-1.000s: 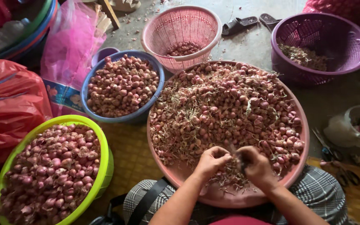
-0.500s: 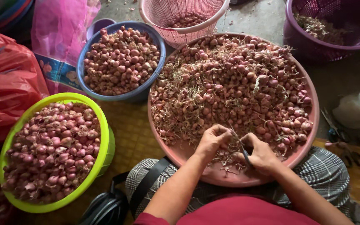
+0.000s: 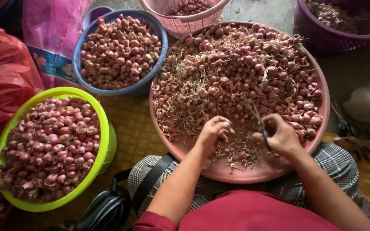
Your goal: The person sits on the floor in front of a large tray of untrimmed shallots and uses scissors to cut the root ends off the shallots one at a time. Trimmed shallots are placed into a green basket beside the tray, and cut roots drop onto the tray.
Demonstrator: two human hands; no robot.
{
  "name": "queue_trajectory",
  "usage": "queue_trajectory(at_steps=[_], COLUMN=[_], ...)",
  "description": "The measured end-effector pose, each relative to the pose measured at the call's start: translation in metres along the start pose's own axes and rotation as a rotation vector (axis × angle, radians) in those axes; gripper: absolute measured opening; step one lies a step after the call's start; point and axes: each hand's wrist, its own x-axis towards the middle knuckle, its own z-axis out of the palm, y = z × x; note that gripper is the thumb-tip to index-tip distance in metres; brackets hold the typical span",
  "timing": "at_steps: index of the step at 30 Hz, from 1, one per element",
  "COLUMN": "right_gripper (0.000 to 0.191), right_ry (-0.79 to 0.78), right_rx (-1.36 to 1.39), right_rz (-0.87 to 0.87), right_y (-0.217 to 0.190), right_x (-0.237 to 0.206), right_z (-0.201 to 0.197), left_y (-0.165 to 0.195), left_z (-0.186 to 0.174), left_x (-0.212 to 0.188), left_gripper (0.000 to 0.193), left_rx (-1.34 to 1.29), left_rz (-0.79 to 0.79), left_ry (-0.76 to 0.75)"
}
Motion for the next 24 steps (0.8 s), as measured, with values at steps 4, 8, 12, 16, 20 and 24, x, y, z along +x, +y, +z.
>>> queue_trajectory(at_steps=[4, 8, 12, 16, 20, 24], right_gripper=[0.040, 0.032, 0.039, 0.040, 0.041, 0.047], right_ry=[0.128, 0.206, 0.192, 0.156, 0.146, 0.096], right_rx=[-0.107, -0.435, -0.340, 0.218, 0.115, 0.334], right_rz=[-0.171, -0.316, -0.285, -0.193, -0.412, -0.315], right_y=[-0.018, -0.027, -0.023, -0.020, -0.017, -0.017], right_x=[0.017, 0.034, 0.035, 0.031, 0.013, 0.003], right_z=[0.012, 0.048, 0.055, 0.047, 0.048, 0.058], left_y=[-0.011, -0.028, -0.031, -0.027, -0.029, -0.026], left_z=[-0.020, -0.031, -0.032, -0.014, 0.005, 0.001], left_x=[0.016, 0.023, 0.022, 0.016, 0.008, 0.005], left_gripper=[0.011, 0.011, 0.012, 0.017, 0.015, 0.015], left_rx=[-0.167, -0.185, 0.071, 0.382, 0.138, 0.121], left_rz=[0.024, 0.020, 0.079, 0.126, -0.011, 0.057], left_ry=[0.003, 0.017, 0.106, 0.119, 0.115, 0.079])
